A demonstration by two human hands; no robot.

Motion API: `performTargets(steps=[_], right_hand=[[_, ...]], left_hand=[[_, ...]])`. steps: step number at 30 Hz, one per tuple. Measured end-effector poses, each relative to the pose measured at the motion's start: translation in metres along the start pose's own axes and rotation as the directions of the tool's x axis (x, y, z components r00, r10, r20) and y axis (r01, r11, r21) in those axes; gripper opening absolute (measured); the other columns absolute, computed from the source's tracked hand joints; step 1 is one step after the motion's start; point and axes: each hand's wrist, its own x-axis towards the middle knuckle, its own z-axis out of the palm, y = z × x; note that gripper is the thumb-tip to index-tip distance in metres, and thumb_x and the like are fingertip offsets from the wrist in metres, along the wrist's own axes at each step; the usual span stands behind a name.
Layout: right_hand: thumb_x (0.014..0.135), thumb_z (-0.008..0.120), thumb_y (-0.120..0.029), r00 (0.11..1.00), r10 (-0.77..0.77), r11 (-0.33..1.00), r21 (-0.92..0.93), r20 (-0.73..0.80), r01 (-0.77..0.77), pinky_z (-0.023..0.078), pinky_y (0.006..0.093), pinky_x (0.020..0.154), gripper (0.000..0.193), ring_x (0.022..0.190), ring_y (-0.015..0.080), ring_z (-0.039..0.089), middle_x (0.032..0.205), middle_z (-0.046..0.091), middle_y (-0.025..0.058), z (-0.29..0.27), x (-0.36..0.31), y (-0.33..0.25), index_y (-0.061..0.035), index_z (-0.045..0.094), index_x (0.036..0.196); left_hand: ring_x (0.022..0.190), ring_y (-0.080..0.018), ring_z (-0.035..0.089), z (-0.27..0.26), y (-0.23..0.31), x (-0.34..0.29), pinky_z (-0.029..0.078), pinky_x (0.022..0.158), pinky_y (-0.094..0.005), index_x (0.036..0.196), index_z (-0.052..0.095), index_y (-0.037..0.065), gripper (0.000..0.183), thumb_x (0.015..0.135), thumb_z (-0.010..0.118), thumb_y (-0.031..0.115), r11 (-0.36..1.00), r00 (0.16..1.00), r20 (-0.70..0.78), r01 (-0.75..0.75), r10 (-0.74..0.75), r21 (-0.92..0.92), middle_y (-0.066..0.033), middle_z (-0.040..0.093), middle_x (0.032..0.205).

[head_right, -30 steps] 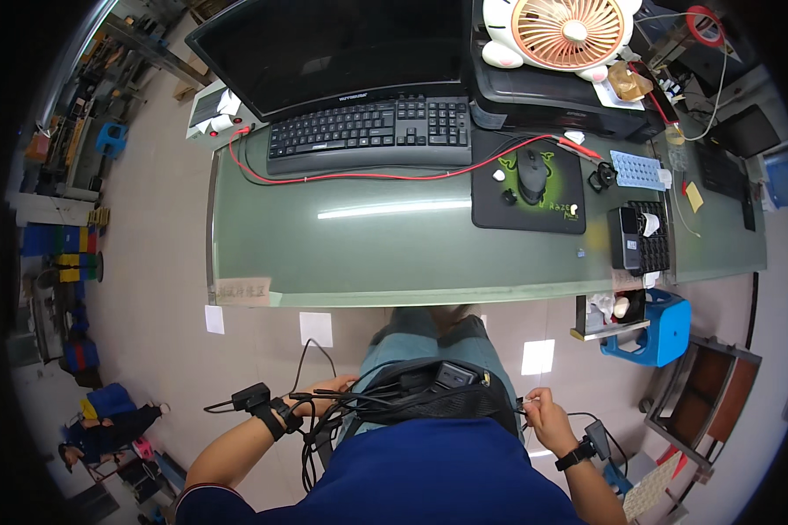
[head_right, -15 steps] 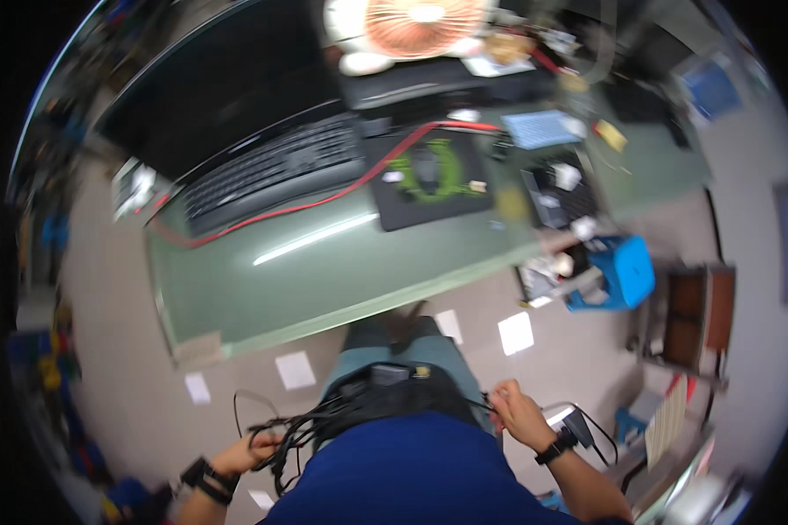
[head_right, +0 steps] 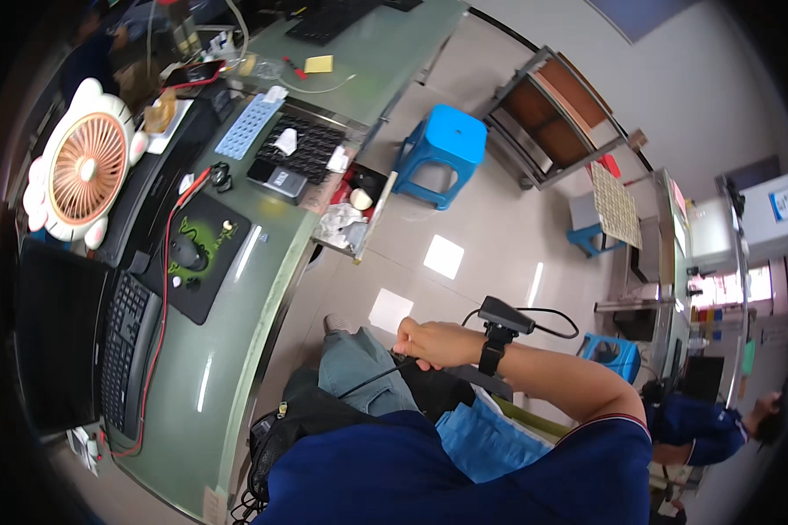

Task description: The recorder is inspecting and organizing electronic devices and cables at a workstation.

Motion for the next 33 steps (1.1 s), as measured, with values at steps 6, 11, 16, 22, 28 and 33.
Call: performTargets(steps=[6, 11, 16, 22, 28, 33], right_hand=[[0.101, 0.042, -0.034, 1.000, -0.019, 0.978, 0.210, 0.012, 0.016, 0.043, 0.0290, 0.051, 0.030, 0.049, 0.0128, 0.053, 0.068, 0.061, 0.0035, 0.009, -0.023, 0.014, -0.0038, 0.045, 0.104], [0.100, 0.045, -0.030, 0.998, -0.064, 0.949, 0.307, -0.013, 0.064, 0.044, 0.0276, 0.056, 0.024, 0.056, 0.0113, 0.055, 0.073, 0.063, 0.0034, 0.023, -0.029, 0.025, -0.0063, 0.045, 0.106], [0.099, 0.046, -0.034, 0.980, -0.115, 0.986, 0.100, -0.163, 0.133, 0.045, 0.0341, 0.065, 0.030, 0.069, 0.0221, 0.060, 0.074, 0.063, 0.0063, 0.020, -0.009, 0.006, -0.0057, 0.045, 0.107], [0.097, 0.047, -0.040, 0.990, -0.021, 0.999, -0.047, -0.136, 0.015, 0.047, 0.0377, 0.067, 0.034, 0.074, 0.0257, 0.063, 0.076, 0.063, 0.0087, 0.014, -0.003, 0.005, -0.0063, 0.046, 0.104], [0.098, 0.045, -0.041, 0.989, -0.119, 0.992, 0.062, 0.089, 0.114, 0.049, 0.0333, 0.068, 0.035, 0.070, 0.0173, 0.064, 0.082, 0.064, 0.0073, 0.046, 0.025, 0.018, -0.0067, 0.047, 0.103], [0.098, 0.045, -0.041, 0.979, -0.204, 0.976, -0.072, 0.000, 0.204, 0.048, 0.0369, 0.065, 0.033, 0.072, 0.0242, 0.065, 0.079, 0.064, 0.0080, 0.077, 0.048, -0.005, -0.0078, 0.044, 0.103]], left_hand=[[0.089, -0.0178, 0.059, 0.003, 0.023, 0.020, 0.048, 0.083, -0.0324, 0.116, 0.057, 0.001, 0.030, 0.092, 0.056, 0.019, 0.996, 1.000, 0.022, 0.020, -0.022, 0.084, -0.0054, 0.061, 0.092], [0.092, -0.0182, 0.059, 0.003, 0.031, 0.028, 0.048, 0.085, -0.0330, 0.118, 0.056, 0.002, 0.031, 0.092, 0.056, 0.020, 0.993, 0.999, 0.017, 0.041, -0.043, 0.112, -0.0056, 0.061, 0.094], [0.094, -0.0186, 0.058, 0.004, 0.038, 0.034, 0.047, 0.086, -0.0335, 0.120, 0.055, 0.002, 0.032, 0.093, 0.056, 0.020, 0.990, 0.999, 0.017, 0.049, -0.052, 0.129, -0.0058, 0.061, 0.096], [0.096, -0.0191, 0.057, 0.002, 0.024, 0.030, 0.047, 0.087, -0.0341, 0.122, 0.054, 0.003, 0.034, 0.093, 0.056, 0.021, 0.995, 0.999, 0.025, 0.041, -0.044, 0.087, -0.0061, 0.060, 0.098], [0.099, -0.0196, 0.057, 0.001, 0.005, 0.023, 0.047, 0.089, -0.0347, 0.123, 0.053, 0.004, 0.035, 0.093, 0.056, 0.021, 0.998, 0.998, 0.034, 0.048, -0.049, 0.030, -0.0063, 0.060, 0.100], [0.101, -0.0200, 0.056, 0.003, -0.010, 0.018, 0.046, 0.090, -0.0353, 0.125, 0.052, 0.005, 0.036, 0.093, 0.056, 0.022, 0.999, 0.999, 0.032, 0.041, -0.040, -0.011, -0.0065, 0.059, 0.102]])
